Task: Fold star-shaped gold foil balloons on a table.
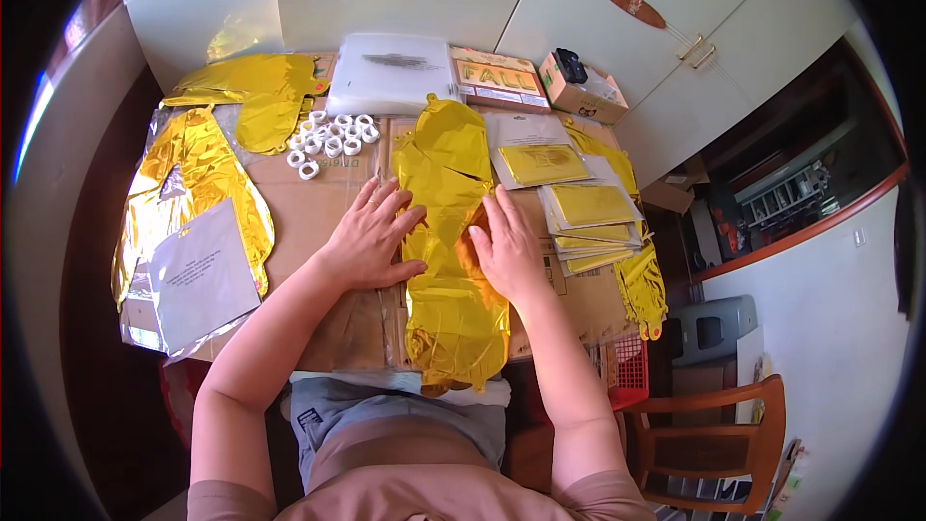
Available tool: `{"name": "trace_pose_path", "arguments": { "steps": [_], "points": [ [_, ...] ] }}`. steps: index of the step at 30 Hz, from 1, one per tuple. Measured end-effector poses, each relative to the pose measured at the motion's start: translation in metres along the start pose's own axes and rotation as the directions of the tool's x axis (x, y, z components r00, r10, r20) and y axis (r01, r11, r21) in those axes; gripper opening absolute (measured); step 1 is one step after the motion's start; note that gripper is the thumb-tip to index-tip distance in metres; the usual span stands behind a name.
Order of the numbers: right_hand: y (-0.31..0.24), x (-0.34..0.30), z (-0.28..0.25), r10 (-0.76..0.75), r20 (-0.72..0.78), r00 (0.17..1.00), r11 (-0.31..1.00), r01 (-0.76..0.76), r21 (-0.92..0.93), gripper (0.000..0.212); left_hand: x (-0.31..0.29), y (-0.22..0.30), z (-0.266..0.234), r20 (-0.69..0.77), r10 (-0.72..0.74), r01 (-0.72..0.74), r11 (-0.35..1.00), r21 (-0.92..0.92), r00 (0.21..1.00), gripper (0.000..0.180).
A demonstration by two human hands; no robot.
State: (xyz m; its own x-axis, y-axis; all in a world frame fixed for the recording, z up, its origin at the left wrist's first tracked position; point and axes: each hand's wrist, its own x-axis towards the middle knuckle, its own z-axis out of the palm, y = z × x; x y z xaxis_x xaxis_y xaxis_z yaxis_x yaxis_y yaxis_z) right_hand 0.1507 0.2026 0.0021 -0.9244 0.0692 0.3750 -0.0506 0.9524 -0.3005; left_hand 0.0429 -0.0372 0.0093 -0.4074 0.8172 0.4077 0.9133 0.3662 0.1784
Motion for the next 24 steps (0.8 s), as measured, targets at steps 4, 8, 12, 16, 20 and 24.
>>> {"name": "trace_pose_path", "arguments": {
  "steps": [4,8,12,16,20,24],
  "points": [
    [-0.006,-0.018,-0.015,0.039,0.035,0.999,0.999,-0.04,0.019,0.05,-0.003,-0.002,-0.002,-0.035,0.0,-0.001,1.0,-0.025,0.999,0.065],
    [0.004,-0.032,-0.004,-0.026,0.04,0.999,0.997,0.029,-0.07,0.048,-0.001,0.002,0.0,-0.038,-0.022,0.02,0.998,-0.068,0.999,0.056],
    [0.004,-0.031,-0.001,-0.033,0.028,0.999,0.997,0.035,-0.075,0.048,-0.004,-0.003,0.011,-0.092,-0.007,0.004,0.999,-0.038,0.996,0.052],
    [0.003,-0.031,-0.001,-0.033,0.025,0.999,0.997,0.035,-0.062,0.048,-0.001,-0.005,0.012,-0.088,0.014,-0.016,0.999,-0.029,0.996,0.052],
    [0.004,-0.031,0.0,-0.035,0.023,0.999,0.997,0.037,-0.068,0.048,0.003,-0.009,0.006,-0.026,0.021,-0.023,0.997,-0.079,0.999,0.054],
    [0.003,-0.03,-0.001,-0.026,0.042,0.999,0.997,0.029,-0.077,0.049,0.007,-0.012,0.008,-0.037,0.044,-0.046,0.997,-0.061,0.998,0.059]
  ]
}}
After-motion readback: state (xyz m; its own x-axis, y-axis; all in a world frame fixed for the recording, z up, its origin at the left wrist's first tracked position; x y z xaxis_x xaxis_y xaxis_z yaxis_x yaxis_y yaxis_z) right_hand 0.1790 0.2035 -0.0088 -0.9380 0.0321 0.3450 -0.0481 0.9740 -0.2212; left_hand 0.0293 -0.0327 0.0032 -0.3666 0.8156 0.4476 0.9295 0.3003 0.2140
